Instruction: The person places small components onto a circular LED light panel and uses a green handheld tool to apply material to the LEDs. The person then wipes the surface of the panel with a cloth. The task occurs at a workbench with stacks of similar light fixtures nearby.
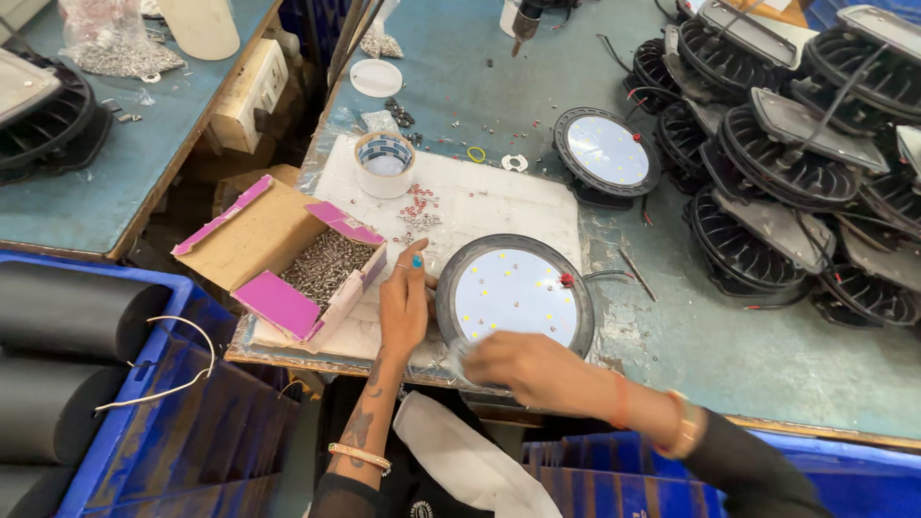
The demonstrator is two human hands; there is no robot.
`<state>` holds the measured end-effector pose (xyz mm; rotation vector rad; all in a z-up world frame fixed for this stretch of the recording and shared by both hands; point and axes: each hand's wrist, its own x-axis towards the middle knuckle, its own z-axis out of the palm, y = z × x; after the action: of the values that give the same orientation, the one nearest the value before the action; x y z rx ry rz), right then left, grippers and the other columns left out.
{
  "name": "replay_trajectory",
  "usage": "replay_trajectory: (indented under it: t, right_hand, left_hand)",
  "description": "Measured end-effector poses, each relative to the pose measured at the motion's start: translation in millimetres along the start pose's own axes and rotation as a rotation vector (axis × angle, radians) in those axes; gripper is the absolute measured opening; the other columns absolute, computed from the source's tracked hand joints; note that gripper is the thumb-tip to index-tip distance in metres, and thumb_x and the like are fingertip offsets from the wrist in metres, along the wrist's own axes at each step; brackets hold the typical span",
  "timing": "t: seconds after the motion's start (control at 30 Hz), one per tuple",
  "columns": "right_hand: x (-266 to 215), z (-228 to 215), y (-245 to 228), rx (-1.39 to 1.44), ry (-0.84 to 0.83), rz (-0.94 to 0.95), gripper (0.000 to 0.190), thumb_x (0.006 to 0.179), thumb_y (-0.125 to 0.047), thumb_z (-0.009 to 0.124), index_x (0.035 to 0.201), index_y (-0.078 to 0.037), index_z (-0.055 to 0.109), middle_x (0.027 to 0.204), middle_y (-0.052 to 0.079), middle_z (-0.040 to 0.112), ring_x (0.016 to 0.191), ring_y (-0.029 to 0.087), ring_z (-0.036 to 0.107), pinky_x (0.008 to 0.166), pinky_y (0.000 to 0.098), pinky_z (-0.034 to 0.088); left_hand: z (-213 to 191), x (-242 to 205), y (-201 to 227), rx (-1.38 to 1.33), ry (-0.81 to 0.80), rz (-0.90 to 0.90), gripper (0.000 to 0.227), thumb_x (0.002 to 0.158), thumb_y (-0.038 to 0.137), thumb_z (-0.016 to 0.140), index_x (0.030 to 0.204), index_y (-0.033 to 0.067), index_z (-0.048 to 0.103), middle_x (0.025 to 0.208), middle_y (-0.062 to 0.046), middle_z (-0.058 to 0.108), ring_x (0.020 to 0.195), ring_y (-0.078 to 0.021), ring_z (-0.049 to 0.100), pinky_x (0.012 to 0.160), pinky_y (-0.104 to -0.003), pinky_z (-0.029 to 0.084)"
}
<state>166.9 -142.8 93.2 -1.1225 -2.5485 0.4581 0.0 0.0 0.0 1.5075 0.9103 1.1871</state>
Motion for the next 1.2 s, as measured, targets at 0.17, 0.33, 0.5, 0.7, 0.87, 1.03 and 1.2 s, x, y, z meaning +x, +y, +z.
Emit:
replay_trajectory:
  t: [0.17,0.33,0.5,0.7,0.87,1.03,1.2]
  right_hand:
    - [-62.9,-67.4,1.8,0.100,-0.276,0.214,0.021,0.068,0.003,0.071,0.089,0.001,0.075,0.113,0.012,0.074,0.109,0.032,0.067,0.091,0.0406,0.053]
    - [-75.9,-125.1,34.1,-0.327,0.275,0.537,0.045,0.070,0.014,0.056,0.101,-0.008,0.078,0.108,0.009,0.074,0.096,0.030,0.072,0.081,0.0382,0.058]
    - [-6.1,-89.5,69.0,-0.272,0.537,0.154,0.041,0.077,0.010,0.062,0.112,-0.007,0.074,0.113,0.011,0.071,0.098,0.029,0.072,0.079,0.0358,0.058]
    - [43.5,-45.3,114.3,-0.096,0.172,0.022,0.045,0.075,0.009,0.063,0.117,-0.006,0.071,0.127,0.010,0.068,0.122,0.030,0.062,0.102,0.0394,0.052]
    - [-23.2,-67.1,143.2,-0.155,0.269,0.177,0.031,0.080,0.005,0.069,0.108,-0.008,0.077,0.116,0.008,0.071,0.111,0.031,0.066,0.094,0.0404,0.052]
    - [-112.7,-59.5,98.6,-0.093,0.304,0.387,0.041,0.069,0.013,0.055,0.099,-0.006,0.076,0.114,0.011,0.072,0.105,0.032,0.068,0.085,0.0394,0.055]
    - [-163.8,-68.7,80.6,-0.220,0.252,0.558,0.035,0.068,0.009,0.059,0.092,-0.009,0.078,0.107,0.006,0.074,0.102,0.029,0.070,0.087,0.0391,0.055]
  left_hand:
    - [0.1,0.1,-0.6,-0.041,-0.017,0.013,0.047,0.108,0.036,0.041,0.134,0.0055,0.065,0.065,-0.005,0.067,0.050,-0.0070,0.051,0.047,-0.028,0.040]
    - [4.7,-0.9,-8.4,0.052,0.020,0.087,0.038,0.106,0.031,0.053,0.123,0.0034,0.073,0.065,-0.007,0.065,0.057,-0.0073,0.052,0.052,-0.028,0.041]
    - [7.0,2.3,-12.2,0.119,-0.075,0.062,0.029,0.091,0.018,0.068,0.114,0.0024,0.074,0.061,-0.007,0.066,0.053,-0.0087,0.055,0.051,-0.028,0.045]
    - [5.3,3.0,-18.8,0.198,-0.092,0.045,0.030,0.090,0.014,0.068,0.115,0.0012,0.073,0.063,-0.007,0.068,0.053,-0.0084,0.057,0.051,-0.028,0.046]
    - [5.5,2.5,-14.0,0.135,-0.084,-0.015,0.031,0.090,0.015,0.068,0.116,-0.0005,0.074,0.061,-0.006,0.066,0.054,-0.0070,0.053,0.050,-0.028,0.044]
    - [5.9,0.3,-4.8,0.143,-0.075,-0.062,0.031,0.090,0.017,0.069,0.115,-0.0010,0.074,0.061,-0.004,0.067,0.054,-0.0066,0.053,0.050,-0.027,0.042]
    - [6.5,0.3,-6.4,0.135,-0.067,-0.041,0.031,0.091,0.018,0.068,0.115,-0.0004,0.074,0.063,-0.003,0.068,0.056,-0.0060,0.054,0.051,-0.026,0.043]
